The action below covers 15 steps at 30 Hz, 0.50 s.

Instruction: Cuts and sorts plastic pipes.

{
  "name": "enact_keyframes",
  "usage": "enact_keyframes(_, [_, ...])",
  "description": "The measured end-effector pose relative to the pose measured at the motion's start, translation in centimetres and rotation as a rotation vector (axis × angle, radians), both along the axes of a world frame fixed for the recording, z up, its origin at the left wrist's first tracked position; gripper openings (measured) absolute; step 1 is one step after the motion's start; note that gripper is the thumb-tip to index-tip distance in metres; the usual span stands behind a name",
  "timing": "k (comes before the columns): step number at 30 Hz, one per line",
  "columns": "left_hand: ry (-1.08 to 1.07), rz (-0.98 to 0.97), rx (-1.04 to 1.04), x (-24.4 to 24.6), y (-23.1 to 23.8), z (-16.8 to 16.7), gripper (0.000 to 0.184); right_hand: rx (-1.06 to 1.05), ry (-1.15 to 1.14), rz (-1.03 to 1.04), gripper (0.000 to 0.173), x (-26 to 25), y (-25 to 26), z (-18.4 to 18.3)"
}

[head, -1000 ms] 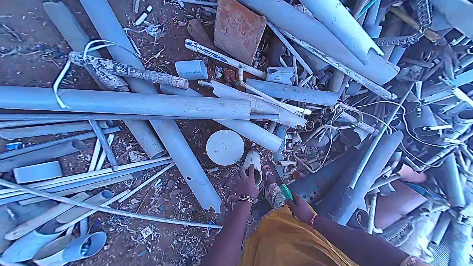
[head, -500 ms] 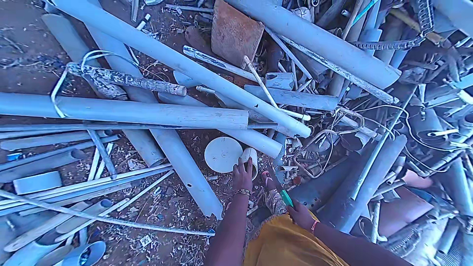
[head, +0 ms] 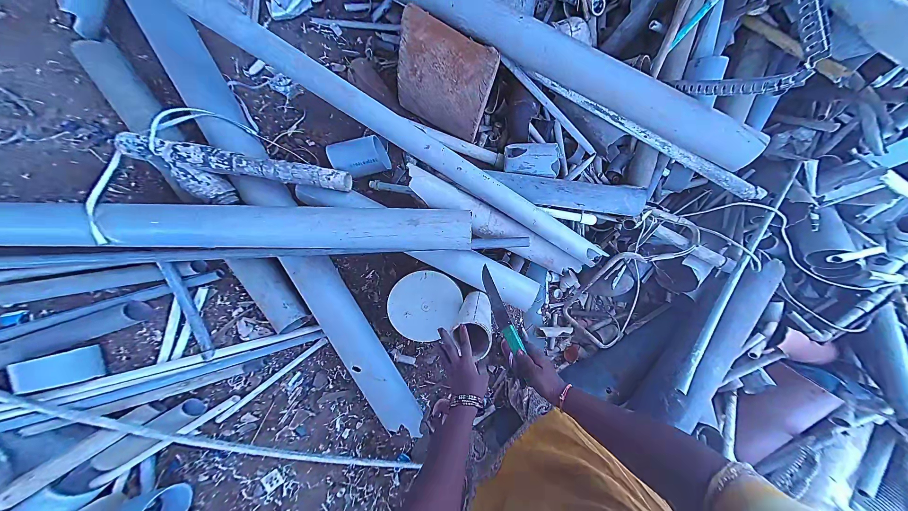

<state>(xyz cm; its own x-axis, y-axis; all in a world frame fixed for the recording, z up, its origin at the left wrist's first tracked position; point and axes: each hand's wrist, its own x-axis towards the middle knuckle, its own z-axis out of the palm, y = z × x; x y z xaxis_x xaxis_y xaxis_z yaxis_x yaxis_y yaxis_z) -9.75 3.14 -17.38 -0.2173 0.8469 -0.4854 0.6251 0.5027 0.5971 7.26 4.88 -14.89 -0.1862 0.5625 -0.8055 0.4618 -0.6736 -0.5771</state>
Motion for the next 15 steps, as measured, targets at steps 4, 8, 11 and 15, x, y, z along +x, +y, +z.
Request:
enact_keyframes(4, [-0.289,0.246,0.091,0.3,-0.1,0.1,0.079,0.091,0.014,0.207,0.049,-1.9,2.1,-1.3])
enact_keyframes(8, [-0.274,0.372,0.071,1.1,0.8,0.4,0.111,0.127,-0.182,0.600,0.051,-3.0,4.4,1.0])
enact_keyframes(11, [-0.251,0.550,0.056,2.1,2.1,0.2,0.114,0.181,-0.335,0.873,0.055,-3.6,4.9,2.9])
enact_keyframes(15, [-0.163,0.657,0.007,2.8,3.4,-0.2,0.126,0.266,-0.336,0.992,0.061,-3.3,4.2,3.4])
